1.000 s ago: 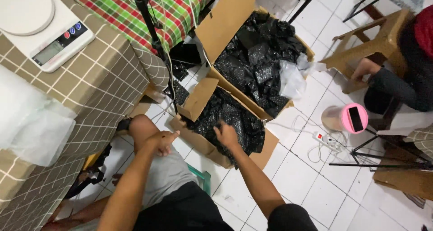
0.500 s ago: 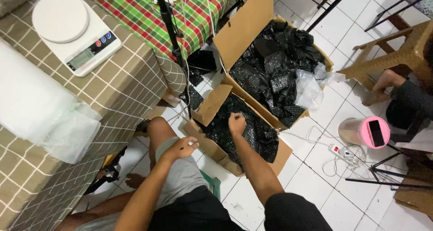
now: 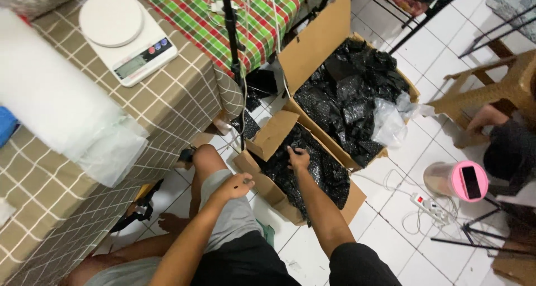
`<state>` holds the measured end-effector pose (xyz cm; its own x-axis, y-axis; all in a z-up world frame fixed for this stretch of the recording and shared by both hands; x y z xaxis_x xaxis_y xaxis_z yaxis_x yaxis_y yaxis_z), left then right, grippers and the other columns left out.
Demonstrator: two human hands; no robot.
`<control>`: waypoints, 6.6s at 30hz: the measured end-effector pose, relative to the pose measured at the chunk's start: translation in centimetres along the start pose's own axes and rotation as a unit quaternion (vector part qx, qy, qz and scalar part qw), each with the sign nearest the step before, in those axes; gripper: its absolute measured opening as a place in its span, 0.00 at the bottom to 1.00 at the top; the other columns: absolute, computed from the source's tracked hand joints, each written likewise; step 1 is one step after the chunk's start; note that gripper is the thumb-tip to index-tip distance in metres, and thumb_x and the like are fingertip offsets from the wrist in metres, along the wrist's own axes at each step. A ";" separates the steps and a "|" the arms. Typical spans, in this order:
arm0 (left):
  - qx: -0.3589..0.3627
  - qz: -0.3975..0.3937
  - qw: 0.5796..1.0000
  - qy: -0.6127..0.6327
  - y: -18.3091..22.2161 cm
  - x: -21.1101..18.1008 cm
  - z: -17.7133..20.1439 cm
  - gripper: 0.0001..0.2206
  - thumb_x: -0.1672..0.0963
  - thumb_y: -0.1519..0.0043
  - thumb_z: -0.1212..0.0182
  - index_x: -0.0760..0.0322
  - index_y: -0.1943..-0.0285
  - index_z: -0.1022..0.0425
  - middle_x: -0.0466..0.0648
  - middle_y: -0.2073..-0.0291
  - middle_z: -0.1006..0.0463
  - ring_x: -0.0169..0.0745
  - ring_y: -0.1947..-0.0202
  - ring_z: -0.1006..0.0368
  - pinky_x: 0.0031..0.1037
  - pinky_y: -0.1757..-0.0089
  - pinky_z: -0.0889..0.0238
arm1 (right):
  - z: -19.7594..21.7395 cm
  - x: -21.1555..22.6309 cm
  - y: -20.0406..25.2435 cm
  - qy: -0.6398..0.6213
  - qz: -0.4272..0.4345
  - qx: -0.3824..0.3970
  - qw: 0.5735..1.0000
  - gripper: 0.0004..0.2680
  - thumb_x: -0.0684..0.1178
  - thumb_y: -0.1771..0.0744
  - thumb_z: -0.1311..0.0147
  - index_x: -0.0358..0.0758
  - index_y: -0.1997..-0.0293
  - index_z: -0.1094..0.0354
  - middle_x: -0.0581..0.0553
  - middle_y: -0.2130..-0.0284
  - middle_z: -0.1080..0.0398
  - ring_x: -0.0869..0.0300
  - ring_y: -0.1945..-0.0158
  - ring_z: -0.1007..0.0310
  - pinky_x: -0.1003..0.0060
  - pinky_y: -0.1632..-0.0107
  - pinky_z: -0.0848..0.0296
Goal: The person scoops small white stones from a large bag into a small plastic bag using a green scoop, weighs it on a digital scale, and then places the small bag into a larger black shipping bag which they seal.
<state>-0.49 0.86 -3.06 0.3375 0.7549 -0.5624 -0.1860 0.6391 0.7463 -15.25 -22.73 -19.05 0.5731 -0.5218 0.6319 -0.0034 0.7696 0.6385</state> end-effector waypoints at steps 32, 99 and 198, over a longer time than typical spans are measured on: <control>0.005 0.037 0.998 -0.055 4.8 -4.6 0.7 0.27 0.47 0.34 0.52 0.58 0.28 0.34 0.58 0.38 0.24 0.58 0.34 0.31 0.49 0.39 0.39 | -1.5 8.5 -0.2 0.596 0.398 0.076 0.693 0.26 0.42 0.31 0.55 0.68 0.24 0.57 0.40 0.32 0.42 0.44 0.24 0.55 0.30 0.30 0.57; -0.460 -0.137 0.593 0.646 34.7 -4.0 16.8 0.32 0.50 0.44 0.40 0.63 0.29 0.35 0.53 0.36 0.26 0.46 0.37 0.29 0.36 0.40 0.34 | -3.2 13.1 18.4 -0.130 0.428 0.036 0.894 0.22 0.39 0.35 0.47 0.36 0.34 0.51 0.36 0.52 0.35 0.52 0.53 0.32 0.59 0.48 0.33; -0.839 -0.260 0.445 -0.174 58.7 6.6 19.7 0.14 0.62 0.38 0.51 0.52 0.62 0.17 0.42 0.69 0.21 0.43 0.69 0.26 0.31 0.61 0.30 | -7.2 39.2 69.1 0.064 0.801 0.372 0.464 0.28 0.31 0.45 0.56 0.46 0.41 0.25 0.37 0.58 0.24 0.38 0.51 0.24 0.49 0.42 0.31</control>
<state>9.00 40.44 44.07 0.8056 0.5587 -0.1971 -0.3283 0.1442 -0.9335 12.83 12.64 46.66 -0.6103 0.5641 0.5562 -0.7641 -0.2341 -0.6012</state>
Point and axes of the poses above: each hand's wrist, its own y-axis away from the middle knuckle, its own z-axis out of the back of the hand, x = y × z, the point moved 1 cm from there along -y, towards the middle knuckle
